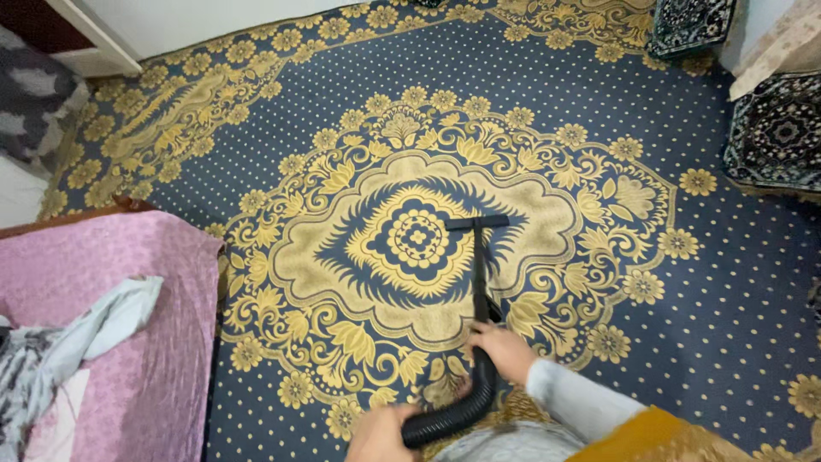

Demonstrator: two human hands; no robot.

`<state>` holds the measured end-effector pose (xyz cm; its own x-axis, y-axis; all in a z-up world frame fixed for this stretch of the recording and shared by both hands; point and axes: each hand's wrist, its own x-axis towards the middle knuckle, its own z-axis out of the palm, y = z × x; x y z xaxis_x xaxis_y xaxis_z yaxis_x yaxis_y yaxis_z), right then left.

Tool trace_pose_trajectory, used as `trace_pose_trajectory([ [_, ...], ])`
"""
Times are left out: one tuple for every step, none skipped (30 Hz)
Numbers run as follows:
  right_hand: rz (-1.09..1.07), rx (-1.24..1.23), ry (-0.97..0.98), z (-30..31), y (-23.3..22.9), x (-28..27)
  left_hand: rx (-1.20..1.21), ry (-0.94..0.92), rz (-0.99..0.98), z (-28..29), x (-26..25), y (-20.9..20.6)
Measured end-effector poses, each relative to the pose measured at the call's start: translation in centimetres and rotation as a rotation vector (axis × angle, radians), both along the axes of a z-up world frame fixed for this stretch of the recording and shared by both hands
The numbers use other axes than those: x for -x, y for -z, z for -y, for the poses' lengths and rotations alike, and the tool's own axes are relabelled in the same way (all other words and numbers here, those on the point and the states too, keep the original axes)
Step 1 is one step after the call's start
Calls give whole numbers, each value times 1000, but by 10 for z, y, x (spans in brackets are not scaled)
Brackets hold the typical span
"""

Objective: The person uses a vacuum cleaner with a hose attachment to clean a large patterned carpet in a room. They move the vacuum head back and forth across the carpet surface, covering different areas including the center and edges near the walls and furniture.

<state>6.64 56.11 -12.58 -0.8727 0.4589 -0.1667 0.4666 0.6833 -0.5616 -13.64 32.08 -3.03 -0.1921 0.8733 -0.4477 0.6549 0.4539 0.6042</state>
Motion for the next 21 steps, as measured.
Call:
trace_pose_trajectory([
  [-116,-40,1,6,-7,-12,15,71,-22,-2,-1,13],
  [-118,39,-4,10,-15,-23,31,142,-44,-5,-1,24],
  [-115,115,-9,11,-22,-33,-55,172,-31,-11,-3,34],
  [-33,160,89,10,-28,-35,-140,202,-18,-18,-6,39],
  [59,213,189,16,-33,-43,-218,234,3,-19,-12,38],
  [151,267,287,16,-35,-47,-173,205,18,-23,-15,31],
  [128,263,283,8,-32,-47,-128,178,31,-31,-16,19],
  [104,258,279,-3,-25,-46,-82,151,44,-42,-18,6],
  [75,247,277,-13,-16,-45,-48,168,-11,-57,-20,-5],
  [0,191,236,-27,-3,-42,-14,185,-67,-72,-22,-14],
  [-75,135,192,-44,10,-36,20,199,-124,-83,-24,-22],
  [-149,78,148,-54,20,-35,6,188,-112,-91,-28,-28],
  [-97,62,152,-58,27,-35,-6,178,-101,-96,-31,-33],
  [-44,46,156,-64,30,-34,-17,169,-90,-100,-33,-37],
  [10,31,160,-68,32,-37,-54,167,-50,-102,-32,-40],
  [-52,41,160,-66,31,-44,-91,164,-10,-102,-30,-44],
  [-112,46,151,-64,29,-52,-132,154,31,-105,-30,-45],
  [-171,50,142,-67,28,-57,-76,149,23,-112,-32,-43],
  [-138,50,142,-77,30,-55,-20,136,12,-119,-34,-40],
  [-104,50,143,-89,35,-50,36,123,2,-126,-37,-36],
  [-64,58,149,-93,40,-55,21,80,-32,-132,-42,-33],
])
